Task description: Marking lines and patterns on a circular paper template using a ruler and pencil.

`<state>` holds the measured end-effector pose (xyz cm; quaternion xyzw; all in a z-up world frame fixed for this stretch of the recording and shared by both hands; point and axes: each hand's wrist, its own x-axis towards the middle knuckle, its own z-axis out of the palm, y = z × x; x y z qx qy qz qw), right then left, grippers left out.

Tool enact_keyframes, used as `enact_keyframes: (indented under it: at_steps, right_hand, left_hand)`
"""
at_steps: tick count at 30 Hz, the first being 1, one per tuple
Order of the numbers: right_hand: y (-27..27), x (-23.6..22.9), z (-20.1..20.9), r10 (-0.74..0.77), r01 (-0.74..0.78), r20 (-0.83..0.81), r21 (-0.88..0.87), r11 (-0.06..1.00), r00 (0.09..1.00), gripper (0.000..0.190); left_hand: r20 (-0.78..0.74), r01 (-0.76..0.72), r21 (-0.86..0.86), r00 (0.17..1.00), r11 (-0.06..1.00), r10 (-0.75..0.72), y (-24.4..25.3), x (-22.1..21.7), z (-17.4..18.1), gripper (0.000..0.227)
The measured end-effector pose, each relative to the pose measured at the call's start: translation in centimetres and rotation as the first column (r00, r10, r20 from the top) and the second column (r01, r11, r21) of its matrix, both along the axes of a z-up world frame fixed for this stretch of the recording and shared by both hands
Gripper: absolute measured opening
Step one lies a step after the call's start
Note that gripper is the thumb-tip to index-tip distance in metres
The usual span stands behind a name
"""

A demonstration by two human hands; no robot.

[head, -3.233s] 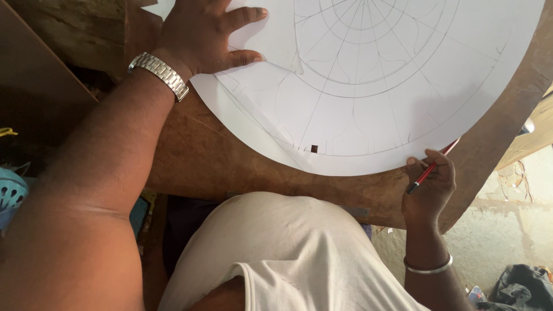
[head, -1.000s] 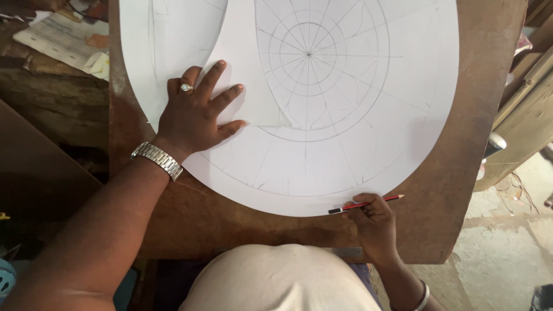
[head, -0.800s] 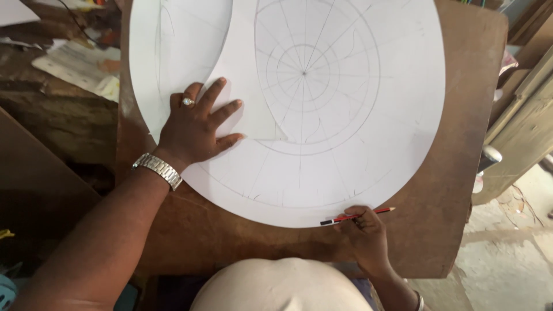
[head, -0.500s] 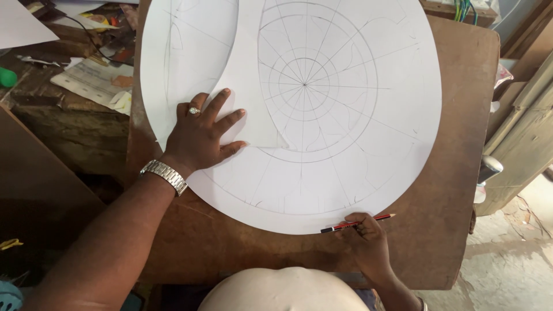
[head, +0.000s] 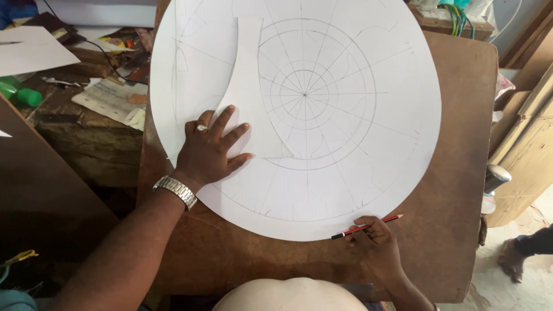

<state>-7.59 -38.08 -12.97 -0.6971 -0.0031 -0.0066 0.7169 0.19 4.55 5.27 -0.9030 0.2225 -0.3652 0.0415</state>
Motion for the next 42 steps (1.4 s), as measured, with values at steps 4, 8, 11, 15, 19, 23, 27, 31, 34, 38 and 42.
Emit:
enact_keyframes:
  at_steps: [4, 8, 11, 15, 19, 23, 27, 31, 34, 38, 42]
  right_hand:
    - [0.1, 0.1, 0.2, 0.025, -0.025, -0.006, -0.012, 1.0, 1.0, 0.018]
    - [0.1, -0.1, 0.1, 0.015, -0.016, -0.02, -0.041, 0.999, 1.0, 0.018]
    - [-0.3, -0.1, -0.6, 0.032, -0.031, 0.013, -0.052, 0.998, 0.999, 0.019]
    - [-0.1, -0.2, -0.1, 0.04, -0.039, 0.018, -0.057, 0.998, 0.999, 0.02]
    - [0.3, -0.5, 0.8, -0.004, -0.001, -0.032, -0.157, 0.988, 0.999, 0.02]
    - [0.0, -0.4, 0.0, 0.001, -0.001, 0.002, -0.165, 0.986, 1.0, 0.02]
    - [-0.1, -0.3, -0.1, 0.006, -0.006, 0.001, -0.162, 0.987, 1.0, 0.02]
    - [-0.2, -0.4, -0.5, 0.003, -0.005, -0.016, -0.144, 0.99, 1.0, 0.02]
    - [0.0, -0.5, 0.1, -0.001, 0.002, 0.006, -0.176, 0.984, 1.0, 0.02]
    - [0.3, -0.9, 0.5, -0.009, 0.017, 0.034, -0.256, 0.967, 0.999, 0.02]
    - [0.6, -1.0, 1.0, -0.017, 0.03, 0.05, -0.277, 0.96, 0.999, 0.02]
  left_hand:
    - [-0.016, -0.004, -0.021, 1.0, 1.0, 0.003, -0.1, -0.5, 0.0, 0.064]
    - [-0.002, 0.005, -0.043, 1.0, 0.999, -0.005, -0.1, -0.9, -0.2, 0.062]
    - [-0.002, -0.001, -0.042, 1.0, 0.999, 0.001, -0.1, -1.0, -0.6, 0.063]
    - [0.0, -0.006, -0.044, 1.0, 0.999, 0.006, 0.0, -1.3, -0.9, 0.062]
    - [0.0, -0.008, -0.054, 1.0, 0.998, 0.009, 0.1, -1.6, -1.2, 0.062]
    - [-0.008, -0.025, -0.046, 1.0, 0.999, 0.025, 0.1, -1.8, -1.2, 0.062]
    - [-0.003, -0.029, -0.047, 1.0, 0.998, 0.029, 0.2, -1.9, -1.4, 0.062]
    - [-0.015, -0.041, -0.037, 0.999, 0.998, 0.041, 0.1, -2.0, -1.5, 0.063]
    - [-0.023, -0.045, -0.038, 0.999, 0.998, 0.044, 0.2, -2.1, -1.7, 0.063]
    - [-0.005, -0.037, -0.05, 0.999, 0.998, 0.037, 0.2, -2.2, -1.9, 0.063]
    - [-0.017, -0.051, -0.052, 0.999, 0.997, 0.05, 0.4, -2.0, -2.5, 0.063]
